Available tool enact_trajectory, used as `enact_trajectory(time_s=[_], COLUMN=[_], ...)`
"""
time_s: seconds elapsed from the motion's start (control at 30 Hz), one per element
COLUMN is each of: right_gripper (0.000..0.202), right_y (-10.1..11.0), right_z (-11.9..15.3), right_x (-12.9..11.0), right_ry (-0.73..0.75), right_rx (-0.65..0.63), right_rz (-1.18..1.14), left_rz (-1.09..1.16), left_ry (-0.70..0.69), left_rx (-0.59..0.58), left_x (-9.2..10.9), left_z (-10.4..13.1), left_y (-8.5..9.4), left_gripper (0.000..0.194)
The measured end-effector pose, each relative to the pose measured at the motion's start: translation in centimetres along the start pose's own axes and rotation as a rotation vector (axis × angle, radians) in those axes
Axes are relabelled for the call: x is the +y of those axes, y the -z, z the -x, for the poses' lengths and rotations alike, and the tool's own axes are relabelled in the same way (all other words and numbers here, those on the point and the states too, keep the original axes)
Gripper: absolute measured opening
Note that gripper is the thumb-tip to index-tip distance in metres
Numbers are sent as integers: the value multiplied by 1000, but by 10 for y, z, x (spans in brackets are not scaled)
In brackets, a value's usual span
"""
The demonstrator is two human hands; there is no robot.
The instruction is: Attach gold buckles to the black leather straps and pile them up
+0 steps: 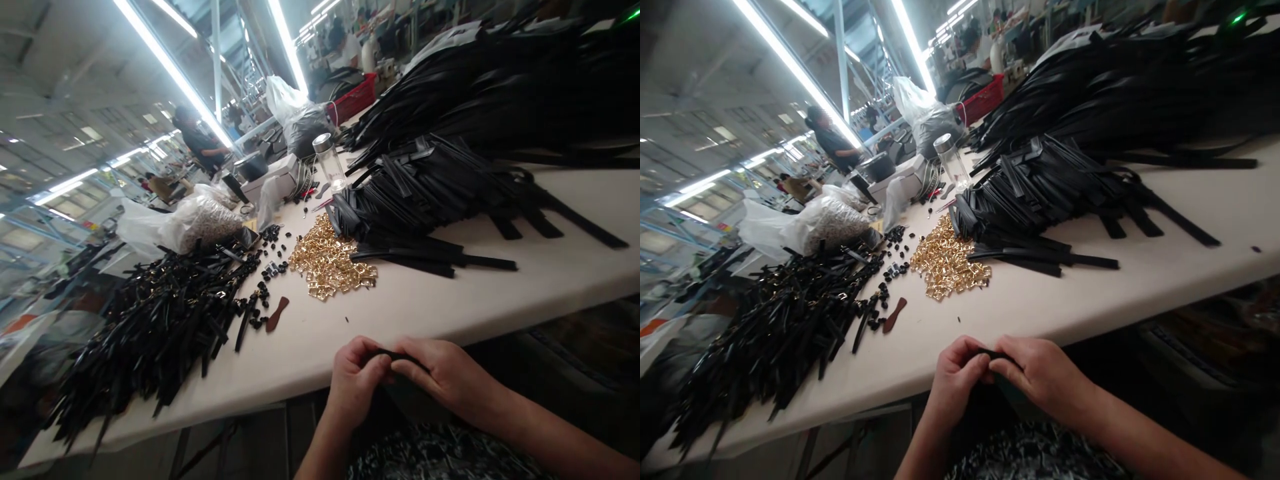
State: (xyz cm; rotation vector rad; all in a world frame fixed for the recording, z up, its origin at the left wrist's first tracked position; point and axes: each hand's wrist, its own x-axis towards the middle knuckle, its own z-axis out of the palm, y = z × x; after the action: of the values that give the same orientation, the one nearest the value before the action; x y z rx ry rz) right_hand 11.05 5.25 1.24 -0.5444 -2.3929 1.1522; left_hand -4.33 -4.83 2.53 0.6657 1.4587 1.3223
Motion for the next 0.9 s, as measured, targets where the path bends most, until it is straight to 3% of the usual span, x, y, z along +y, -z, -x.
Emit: enact_trajectory(time_s=[0.13, 0.23, 0.3, 0.4, 0.47, 0.53, 0.67, 0.9], right_gripper=[38, 33, 34, 38, 40, 40, 40, 39], right_y=[5, 13, 19, 26, 27, 27, 27, 26], right_z=[-1, -4, -8, -10, -10, -9, -8, -8], right_x=[5, 10, 14, 22, 26, 29, 29, 28], right_ry=[-6, -46, -115, -242, -300, -320, -317, -309], right_rx=[-12, -28, -15, 10, 5, -3, 4, 24], right_rz=[45, 5, -43, -168, -249, -294, -321, -340], left_rz=[-12, -109, -322, -847, -1010, -1069, -1173, -1163], left_ry=[-6, -59, -206, -466, -508, -506, -501, -475], left_rx=[-20, -11, 104, 316, 297, 204, 53, 65], left_x=[5, 10, 17, 32, 42, 50, 62, 67], left_z=[-4, -18, -34, -64, -84, -100, -119, -132], left_y=[10, 28, 50, 89, 112, 127, 137, 136], left_gripper=[21, 19, 15, 12, 18, 21, 19, 16])
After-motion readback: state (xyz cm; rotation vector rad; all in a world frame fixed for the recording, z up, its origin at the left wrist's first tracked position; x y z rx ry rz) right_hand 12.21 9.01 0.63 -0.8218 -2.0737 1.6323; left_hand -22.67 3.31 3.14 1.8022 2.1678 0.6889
